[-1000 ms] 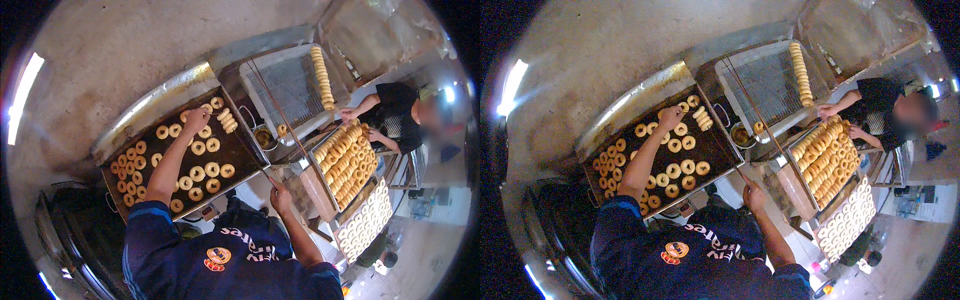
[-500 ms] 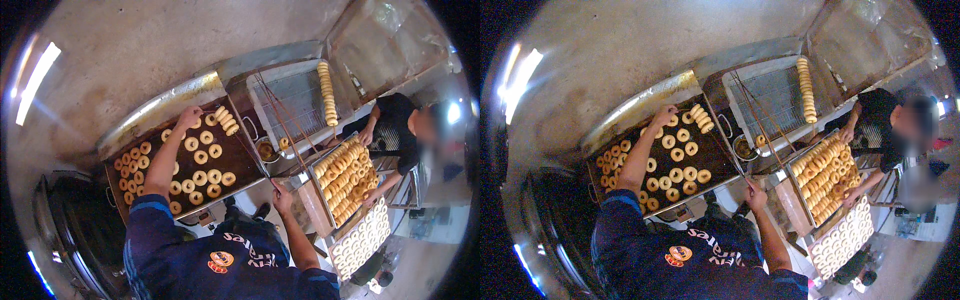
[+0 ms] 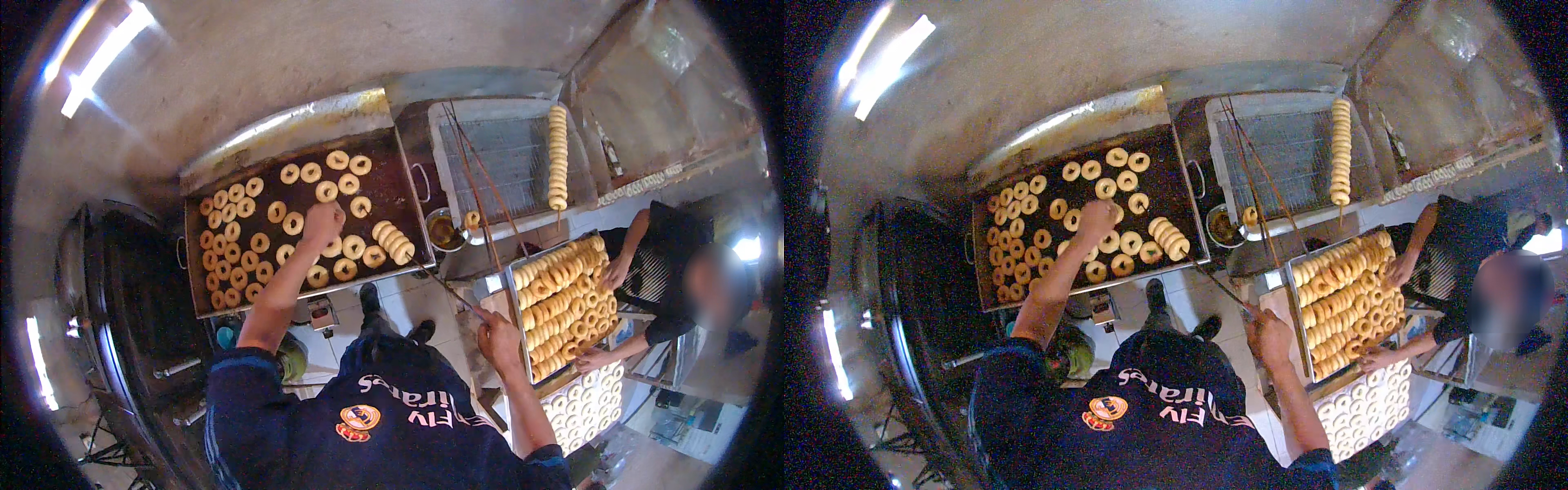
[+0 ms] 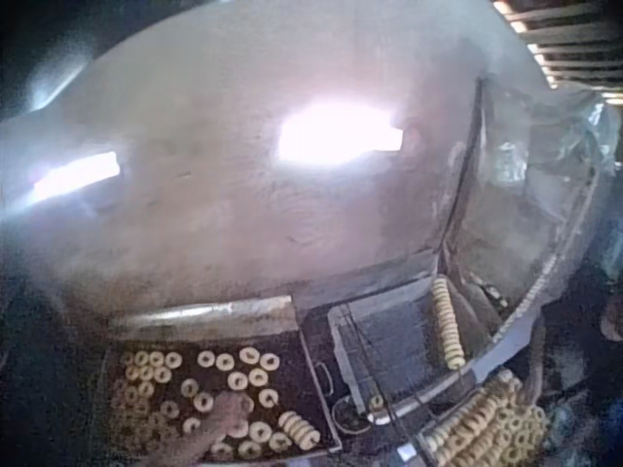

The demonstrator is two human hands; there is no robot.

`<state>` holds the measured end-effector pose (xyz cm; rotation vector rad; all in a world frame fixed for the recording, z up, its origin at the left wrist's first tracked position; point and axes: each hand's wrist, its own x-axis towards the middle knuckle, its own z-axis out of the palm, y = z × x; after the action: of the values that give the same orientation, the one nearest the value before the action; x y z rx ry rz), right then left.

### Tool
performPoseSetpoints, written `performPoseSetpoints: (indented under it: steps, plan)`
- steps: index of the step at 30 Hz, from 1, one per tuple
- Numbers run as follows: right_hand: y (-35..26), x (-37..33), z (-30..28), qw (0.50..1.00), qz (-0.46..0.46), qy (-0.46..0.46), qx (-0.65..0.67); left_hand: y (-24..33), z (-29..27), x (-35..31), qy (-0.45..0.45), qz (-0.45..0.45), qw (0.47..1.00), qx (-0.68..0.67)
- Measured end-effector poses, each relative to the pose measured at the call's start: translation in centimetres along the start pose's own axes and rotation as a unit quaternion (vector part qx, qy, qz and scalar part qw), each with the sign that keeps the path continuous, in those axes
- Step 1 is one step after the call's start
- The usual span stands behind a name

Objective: The person arranges cooked donuts on a tray and uses a long metal skewer to thread them into a spiral shape. They then transfer the assembled donut spirals to a cooling rack and load raw donut dough from a wooden board onto a griddle for cooking.

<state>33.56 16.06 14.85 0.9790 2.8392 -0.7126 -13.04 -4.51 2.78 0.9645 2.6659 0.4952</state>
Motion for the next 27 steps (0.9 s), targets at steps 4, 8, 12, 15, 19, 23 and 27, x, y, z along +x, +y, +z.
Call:
performPoseSetpoints:
  steps: [4,8,12,15,19,23,27]
  plan:
    - [1.7,1.3,2.9,0.998,-0.05,0.003,0.031,-6.3,1.4,2.7,0.028,-0.04,0.998,-0.037]
    - [5.9,1.9,10.6,0.986,-0.078,0.067,0.133,-2.9,-0.8,3.9,-0.014,0.01,0.998,-0.063]
    - [2.9,4.9,11.2,0.99,-0.042,0.036,0.127,-4.1,-0.3,3.3,0.031,0.079,0.994,-0.07]
    - [0.8,5.1,7.9,0.999,0.001,-0.009,0.054,-3.5,-0.5,3.9,0.032,0.035,0.996,-0.08]
    - [0.7,6.1,8.8,1.0,-0.008,-0.008,0.019,-7.7,-0.9,8.4,0.076,-0.036,0.996,-0.017]
    - [-0.5,9.0,12.5,0.987,-0.07,0.067,0.129,-9.1,-1.4,11.2,0.069,0.023,0.994,-0.084]
    - [-5.3,12.4,12.2,0.993,0.06,-0.029,0.101,-11.1,-2.1,12.4,0.075,0.083,0.989,-0.096]
